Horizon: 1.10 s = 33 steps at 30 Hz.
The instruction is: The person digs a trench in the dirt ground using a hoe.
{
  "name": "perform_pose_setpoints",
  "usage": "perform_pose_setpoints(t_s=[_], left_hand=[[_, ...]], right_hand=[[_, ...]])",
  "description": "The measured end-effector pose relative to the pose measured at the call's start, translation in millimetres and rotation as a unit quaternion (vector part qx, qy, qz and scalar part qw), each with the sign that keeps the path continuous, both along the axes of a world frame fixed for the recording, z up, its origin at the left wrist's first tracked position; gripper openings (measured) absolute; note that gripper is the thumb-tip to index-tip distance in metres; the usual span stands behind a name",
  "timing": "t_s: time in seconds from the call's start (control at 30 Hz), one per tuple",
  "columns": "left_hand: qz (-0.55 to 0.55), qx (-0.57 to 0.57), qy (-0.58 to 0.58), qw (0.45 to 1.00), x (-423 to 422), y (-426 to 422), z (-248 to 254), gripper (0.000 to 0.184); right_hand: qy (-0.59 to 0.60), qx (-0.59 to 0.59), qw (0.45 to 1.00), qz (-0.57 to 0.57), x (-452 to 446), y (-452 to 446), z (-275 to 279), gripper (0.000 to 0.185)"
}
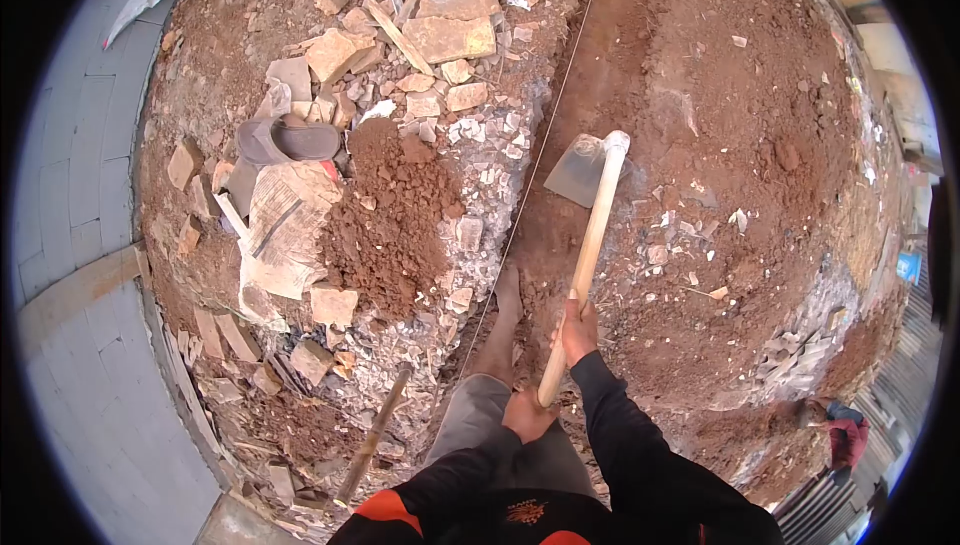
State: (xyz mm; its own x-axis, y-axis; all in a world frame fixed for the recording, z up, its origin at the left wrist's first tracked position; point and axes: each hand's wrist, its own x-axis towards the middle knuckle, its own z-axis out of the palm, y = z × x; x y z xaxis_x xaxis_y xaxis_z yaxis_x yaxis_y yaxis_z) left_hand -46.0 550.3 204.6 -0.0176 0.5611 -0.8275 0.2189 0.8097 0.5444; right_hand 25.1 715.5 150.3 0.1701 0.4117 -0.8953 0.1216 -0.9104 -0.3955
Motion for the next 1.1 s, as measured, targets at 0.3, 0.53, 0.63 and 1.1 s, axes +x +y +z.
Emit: perform_pose_setpoints(t_s=[0.3,0.53,0.63,1.1], left_hand=[[0.061,0.059,0.009,0.996,5,140,-113,0.047],[0.113,0.011,-0.018,0.993,12,27,-90,0.038],[0.13,-0.017,-0.03,0.991,26,-5,-62,0.02],[0.23,-0.014,-0.161,0.96,7,-10,39,0.02]], right_hand=[[-0.081,0.081,0.988,0.101,-14,154,-118,0.04],[-0.078,0.043,0.988,0.127,-19,47,-105,0.046],[-0.071,0.017,0.983,0.167,-5,5,-97,0.047],[0.044,-0.085,0.973,0.209,6,-35,-94,0.033]])
